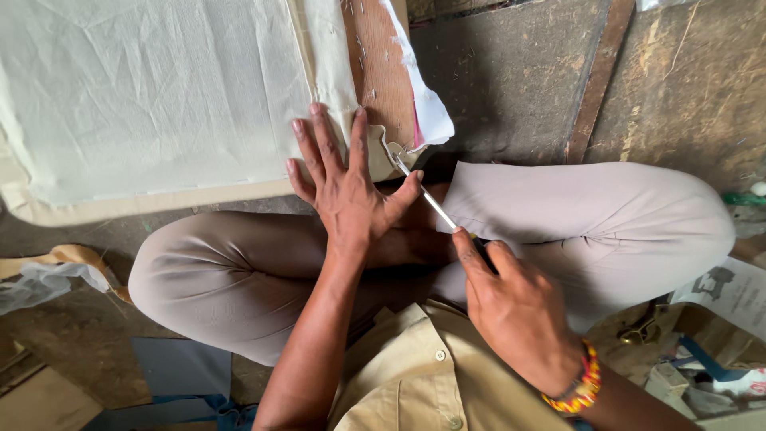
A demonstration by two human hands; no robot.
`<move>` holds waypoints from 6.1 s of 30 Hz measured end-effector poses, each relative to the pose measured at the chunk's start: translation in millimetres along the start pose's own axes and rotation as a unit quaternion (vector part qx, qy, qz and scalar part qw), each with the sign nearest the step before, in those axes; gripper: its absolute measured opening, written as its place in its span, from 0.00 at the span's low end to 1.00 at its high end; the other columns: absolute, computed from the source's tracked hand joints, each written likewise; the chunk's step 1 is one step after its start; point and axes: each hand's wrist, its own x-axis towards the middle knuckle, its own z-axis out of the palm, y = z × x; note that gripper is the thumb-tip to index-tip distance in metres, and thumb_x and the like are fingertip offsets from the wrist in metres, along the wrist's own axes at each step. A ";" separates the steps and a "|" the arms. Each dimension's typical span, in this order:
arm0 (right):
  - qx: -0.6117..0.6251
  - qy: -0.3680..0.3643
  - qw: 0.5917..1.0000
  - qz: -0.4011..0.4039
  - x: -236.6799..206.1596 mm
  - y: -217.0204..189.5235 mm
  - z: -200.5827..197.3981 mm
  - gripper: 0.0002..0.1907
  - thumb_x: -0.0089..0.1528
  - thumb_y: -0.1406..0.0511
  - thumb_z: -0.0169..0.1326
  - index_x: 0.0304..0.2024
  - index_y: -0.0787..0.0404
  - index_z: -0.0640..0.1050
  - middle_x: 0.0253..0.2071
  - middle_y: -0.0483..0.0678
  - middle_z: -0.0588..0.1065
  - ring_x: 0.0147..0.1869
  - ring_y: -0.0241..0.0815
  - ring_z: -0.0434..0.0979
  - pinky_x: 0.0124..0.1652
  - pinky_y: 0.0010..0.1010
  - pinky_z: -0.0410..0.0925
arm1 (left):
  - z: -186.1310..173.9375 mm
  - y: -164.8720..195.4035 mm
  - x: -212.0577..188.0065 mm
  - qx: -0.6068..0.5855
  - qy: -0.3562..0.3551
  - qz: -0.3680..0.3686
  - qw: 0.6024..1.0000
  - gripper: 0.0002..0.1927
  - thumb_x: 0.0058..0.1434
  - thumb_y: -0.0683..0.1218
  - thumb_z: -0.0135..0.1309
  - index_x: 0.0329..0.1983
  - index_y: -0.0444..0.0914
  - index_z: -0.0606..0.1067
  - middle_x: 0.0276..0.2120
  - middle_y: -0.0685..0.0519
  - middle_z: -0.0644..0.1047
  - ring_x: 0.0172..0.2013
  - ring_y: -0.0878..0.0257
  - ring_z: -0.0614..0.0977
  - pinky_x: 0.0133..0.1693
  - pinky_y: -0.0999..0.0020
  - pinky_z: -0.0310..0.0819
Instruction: The person sits on the floor and uses a screwdriver to remove staples from the edge of a rectangular upholstered cushion. They work along the perimeter, prying up the fabric and pulling out staples to detach the cover from the cushion base.
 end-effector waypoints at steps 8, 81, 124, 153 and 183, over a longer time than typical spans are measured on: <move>0.147 0.088 0.985 0.023 -0.2 23.1 57.5 0.24 0.61 0.70 0.55 0.61 0.62 0.76 0.38 0.54 0.75 0.32 0.53 0.77 0.32 0.40 0.72 | 25.0 16.4 -4.7 0.074 0.022 0.014 0.997 0.46 0.60 0.71 0.54 0.77 0.47 0.62 0.79 0.45 0.47 0.78 0.42 0.43 0.70 0.37 0.35; 0.125 0.066 0.984 -0.109 -18.5 40.8 -25.3 0.23 0.60 0.68 0.55 0.59 0.65 0.76 0.30 0.52 0.71 0.22 0.47 0.75 0.22 0.36 0.71 | -11.3 23.9 -28.4 -0.105 0.192 -0.003 0.976 0.11 0.68 0.43 0.56 0.33 0.34 0.69 0.30 0.43 0.75 0.30 0.45 0.77 0.34 0.52 0.71; 0.035 0.022 0.998 -0.053 -33.0 -23.1 -2.6 0.28 0.60 0.69 0.56 0.63 0.68 0.71 0.32 0.52 0.69 0.27 0.50 0.75 0.27 0.39 0.72 | 28.2 11.0 -27.0 -0.714 0.125 -0.285 0.627 0.28 0.61 0.42 0.62 0.61 0.39 0.62 0.44 0.52 0.76 0.35 0.71 0.77 0.27 0.77 0.70; -0.126 -0.083 0.987 0.060 -6.3 -51.1 -23.7 0.33 0.55 0.64 0.58 0.65 0.49 0.75 0.34 0.51 0.75 0.26 0.56 0.80 0.29 0.46 0.75 | 66.6 -28.2 -20.3 -0.844 -0.068 -0.235 0.477 0.24 0.58 0.33 0.66 0.57 0.30 0.73 0.45 0.48 0.78 0.43 0.62 0.79 0.42 0.70 0.72; 0.191 0.127 0.973 -0.011 -31.4 19.7 103.6 0.25 0.63 0.73 0.60 0.64 0.60 0.74 0.39 0.53 0.78 0.39 0.46 0.81 0.38 0.32 0.72 | 71.1 -30.9 -20.4 -0.853 -0.055 -0.179 0.487 0.19 0.62 0.38 0.66 0.54 0.30 0.73 0.41 0.47 0.79 0.37 0.62 0.79 0.36 0.71 0.71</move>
